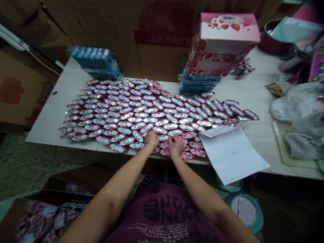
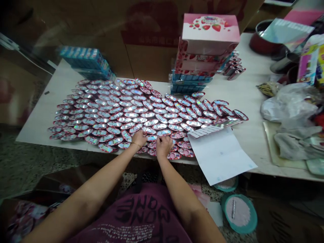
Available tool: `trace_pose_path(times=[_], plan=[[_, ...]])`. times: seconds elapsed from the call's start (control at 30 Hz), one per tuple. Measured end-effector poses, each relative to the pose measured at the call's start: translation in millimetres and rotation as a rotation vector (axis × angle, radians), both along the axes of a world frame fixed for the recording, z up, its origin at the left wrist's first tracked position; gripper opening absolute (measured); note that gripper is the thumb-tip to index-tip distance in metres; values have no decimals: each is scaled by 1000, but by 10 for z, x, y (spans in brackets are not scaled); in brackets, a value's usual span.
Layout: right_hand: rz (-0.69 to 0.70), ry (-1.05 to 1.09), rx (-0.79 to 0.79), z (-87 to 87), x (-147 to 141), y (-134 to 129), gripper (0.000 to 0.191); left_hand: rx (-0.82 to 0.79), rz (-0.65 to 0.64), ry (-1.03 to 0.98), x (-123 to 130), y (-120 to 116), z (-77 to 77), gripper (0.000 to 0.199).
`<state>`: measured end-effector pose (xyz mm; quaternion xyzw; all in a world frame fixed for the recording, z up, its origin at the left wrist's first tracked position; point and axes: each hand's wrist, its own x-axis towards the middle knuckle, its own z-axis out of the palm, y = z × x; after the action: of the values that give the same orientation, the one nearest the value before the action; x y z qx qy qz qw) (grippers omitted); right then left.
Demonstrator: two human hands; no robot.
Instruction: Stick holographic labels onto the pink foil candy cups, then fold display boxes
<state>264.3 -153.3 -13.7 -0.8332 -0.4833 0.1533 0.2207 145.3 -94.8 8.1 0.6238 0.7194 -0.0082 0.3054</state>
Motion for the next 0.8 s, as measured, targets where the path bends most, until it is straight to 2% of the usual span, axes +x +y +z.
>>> trace_pose_path(times=[0.1, 0.17, 0.27, 0.37, 0.43, 0.5, 0.57, 0.63, 0.73, 0.8], plan=[[21, -38, -31, 84, 34, -8, 21, 37, -49, 62, 9, -53, 88, 31], [112, -85, -31, 152, 92, -33, 21, 122, -121, 62, -16, -133, 146, 28], [420, -220, -47, 231, 194, -78, 25, 259, -340, 62, -94, -296, 194, 29], [699, -347, -120, 277, 256, -89, 37, 270, -518, 134, -178, -436, 191, 34], [776, -360, -156, 336, 309, -68, 38, 257, -526, 178, -211, -479, 184, 36], [791, -292, -125, 462, 448, -25, 36, 275, -475, 170, -197, -475, 189, 36], [769, -184, -2, 659, 743, 44, 35, 314, -393, 91, -88, -433, 215, 36], [695, -92, 172, 894, 1207, 149, 32, 354, -318, -47, 159, -361, 266, 35], [527, -39, 345, 1160, 2078, 375, 27, 392, -274, -248, 795, -202, 380, 35], [528, -79, 309, 1190, 2623, 538, 25, 393, -289, -310, 1314, -78, 446, 34]])
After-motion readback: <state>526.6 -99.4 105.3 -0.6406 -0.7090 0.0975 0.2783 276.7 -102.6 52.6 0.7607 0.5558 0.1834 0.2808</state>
